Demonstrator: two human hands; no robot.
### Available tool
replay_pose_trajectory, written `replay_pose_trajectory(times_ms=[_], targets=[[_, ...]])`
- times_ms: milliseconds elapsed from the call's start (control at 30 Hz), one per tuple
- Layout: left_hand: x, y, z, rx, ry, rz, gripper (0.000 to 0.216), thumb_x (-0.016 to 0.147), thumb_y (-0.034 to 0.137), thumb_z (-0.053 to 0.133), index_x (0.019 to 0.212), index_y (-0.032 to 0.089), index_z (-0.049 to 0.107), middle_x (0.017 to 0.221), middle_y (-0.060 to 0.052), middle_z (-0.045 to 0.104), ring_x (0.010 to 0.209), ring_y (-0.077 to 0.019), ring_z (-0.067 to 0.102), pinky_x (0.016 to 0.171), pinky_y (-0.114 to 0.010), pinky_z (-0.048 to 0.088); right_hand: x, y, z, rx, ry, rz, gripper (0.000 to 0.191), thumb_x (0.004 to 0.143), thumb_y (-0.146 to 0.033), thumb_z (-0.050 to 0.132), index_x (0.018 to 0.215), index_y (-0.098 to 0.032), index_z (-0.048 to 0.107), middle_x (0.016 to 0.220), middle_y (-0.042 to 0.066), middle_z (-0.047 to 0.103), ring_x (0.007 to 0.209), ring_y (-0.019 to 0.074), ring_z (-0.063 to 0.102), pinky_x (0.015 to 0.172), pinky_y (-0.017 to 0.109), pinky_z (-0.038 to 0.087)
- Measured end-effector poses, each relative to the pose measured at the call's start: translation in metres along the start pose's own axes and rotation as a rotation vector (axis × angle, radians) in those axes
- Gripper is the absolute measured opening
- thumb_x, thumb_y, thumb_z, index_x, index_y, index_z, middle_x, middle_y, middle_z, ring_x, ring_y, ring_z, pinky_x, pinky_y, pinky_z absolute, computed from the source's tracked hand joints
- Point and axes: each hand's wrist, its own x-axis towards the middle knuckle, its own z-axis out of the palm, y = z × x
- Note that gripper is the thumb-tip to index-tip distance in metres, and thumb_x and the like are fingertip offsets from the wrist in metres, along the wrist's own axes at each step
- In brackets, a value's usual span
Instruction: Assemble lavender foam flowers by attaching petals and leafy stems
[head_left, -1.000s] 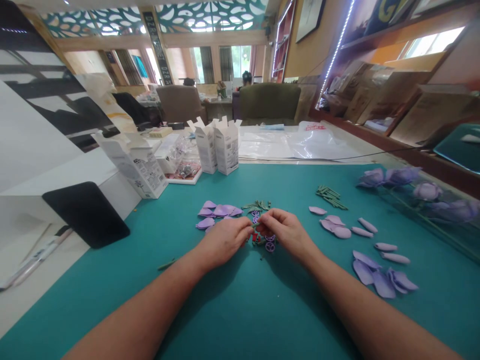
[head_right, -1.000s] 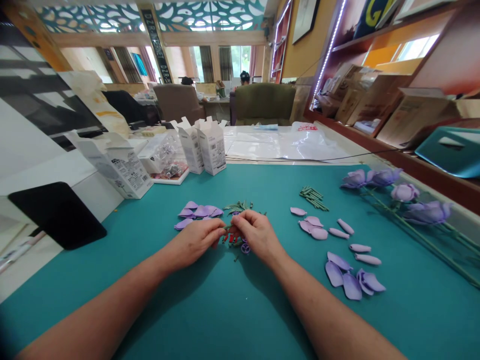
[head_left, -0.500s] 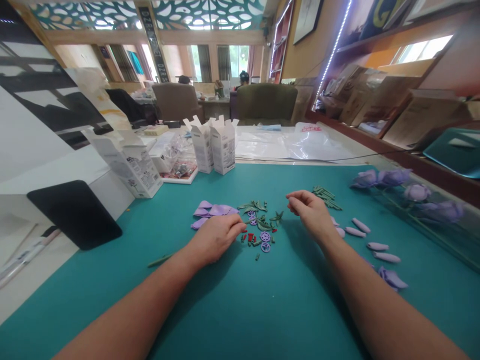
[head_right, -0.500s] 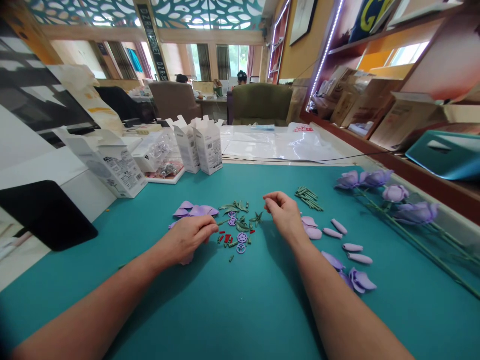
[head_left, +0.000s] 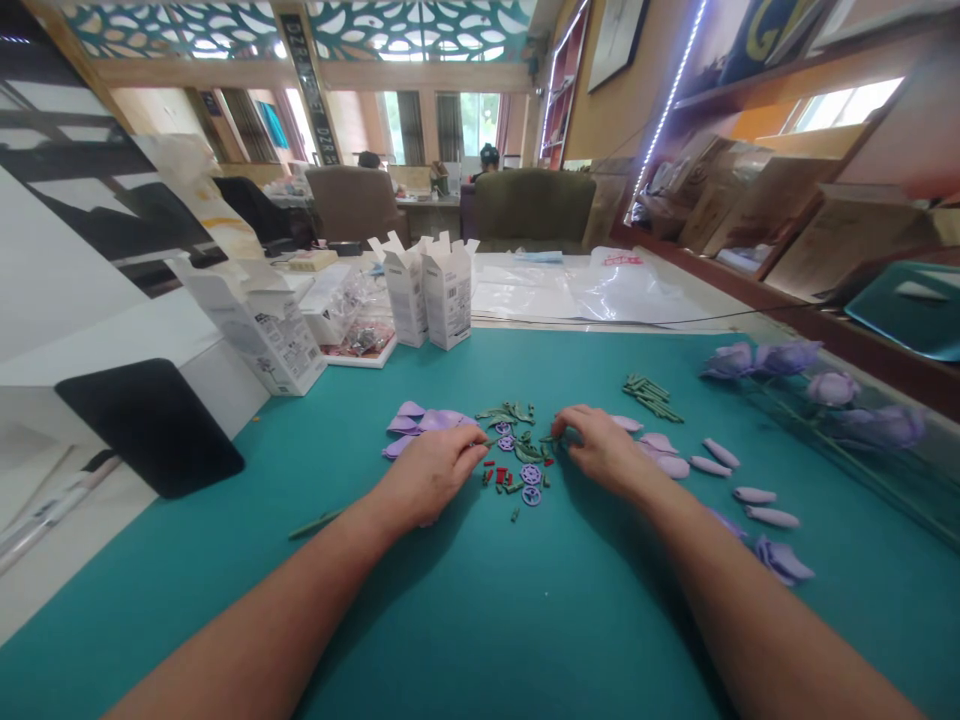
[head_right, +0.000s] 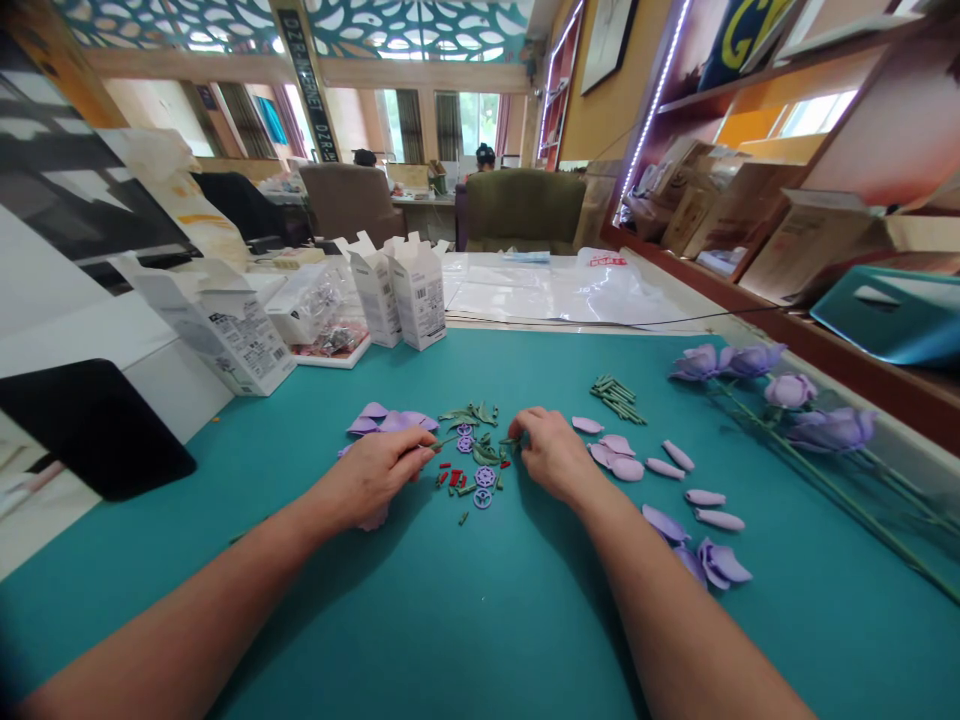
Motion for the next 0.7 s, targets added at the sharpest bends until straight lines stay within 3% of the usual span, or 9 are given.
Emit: replay_pose_trajectory(times_ms=[133, 333, 500, 600, 700], targets=[[0.000, -0.001, 0.002, 0.001, 0.007, 0.003, 0.027, 0.090, 0.032, 0.039, 0.091, 0.019, 0.063, 0.077, -0.002, 0.066, 0.074, -0.0168, 0.059, 0.067, -0.027, 0.041, 0.000, 0.003, 0.008, -0.033, -0.031, -0.009, 0.030, 0.065, 0.000, 0.047, 0.082, -0.020, 0.060, 0.090, 0.007, 0.064, 0.084, 0.0202, 0.057, 0.074, 0.030, 0.041], [0.000, -0.002, 0.004, 0.010, 0.016, 0.017, 0.025, 0.089, 0.030, 0.040, 0.090, 0.019, 0.062, 0.083, -0.003, 0.068, 0.074, -0.0168, 0.060, 0.068, -0.027, 0.042, 0.003, -0.002, 0.004, 0.068, 0.099, 0.096, 0.017, 0.066, -0.008, 0.050, 0.072, -0.023, 0.056, 0.073, 0.003, 0.062, 0.070, 0.0181, 0.055, 0.064, 0.029, 0.039], [0.000, -0.001, 0.003, -0.001, 0.013, 0.012, 0.029, 0.090, 0.028, 0.040, 0.102, 0.019, 0.064, 0.088, -0.004, 0.070, 0.081, -0.0180, 0.062, 0.075, -0.028, 0.044, 0.005, -0.018, -0.006, 0.546, 0.116, 0.301, 0.012, 0.062, -0.016, 0.057, 0.073, -0.022, 0.057, 0.063, -0.002, 0.059, 0.060, 0.0154, 0.053, 0.057, 0.029, 0.039], [-0.001, -0.001, 0.004, -0.005, 0.022, 0.015, 0.031, 0.090, 0.028, 0.040, 0.109, 0.020, 0.064, 0.093, -0.004, 0.071, 0.085, -0.0184, 0.063, 0.078, -0.028, 0.045, 0.005, -0.034, -0.005, 0.844, 0.093, 0.328, 0.016, 0.059, -0.021, 0.061, 0.074, -0.021, 0.056, 0.060, -0.004, 0.057, 0.056, 0.0131, 0.051, 0.055, 0.028, 0.039], [-0.002, 0.001, 0.004, -0.006, 0.017, 0.027, 0.033, 0.090, 0.027, 0.041, 0.112, 0.020, 0.064, 0.099, -0.005, 0.071, 0.089, -0.0188, 0.063, 0.081, -0.029, 0.045, 0.002, -0.054, -0.002, 0.998, 0.100, 0.334, 0.018, 0.058, -0.023, 0.065, 0.073, -0.020, 0.054, 0.059, -0.006, 0.054, 0.054, 0.0109, 0.049, 0.054, 0.026, 0.038]])
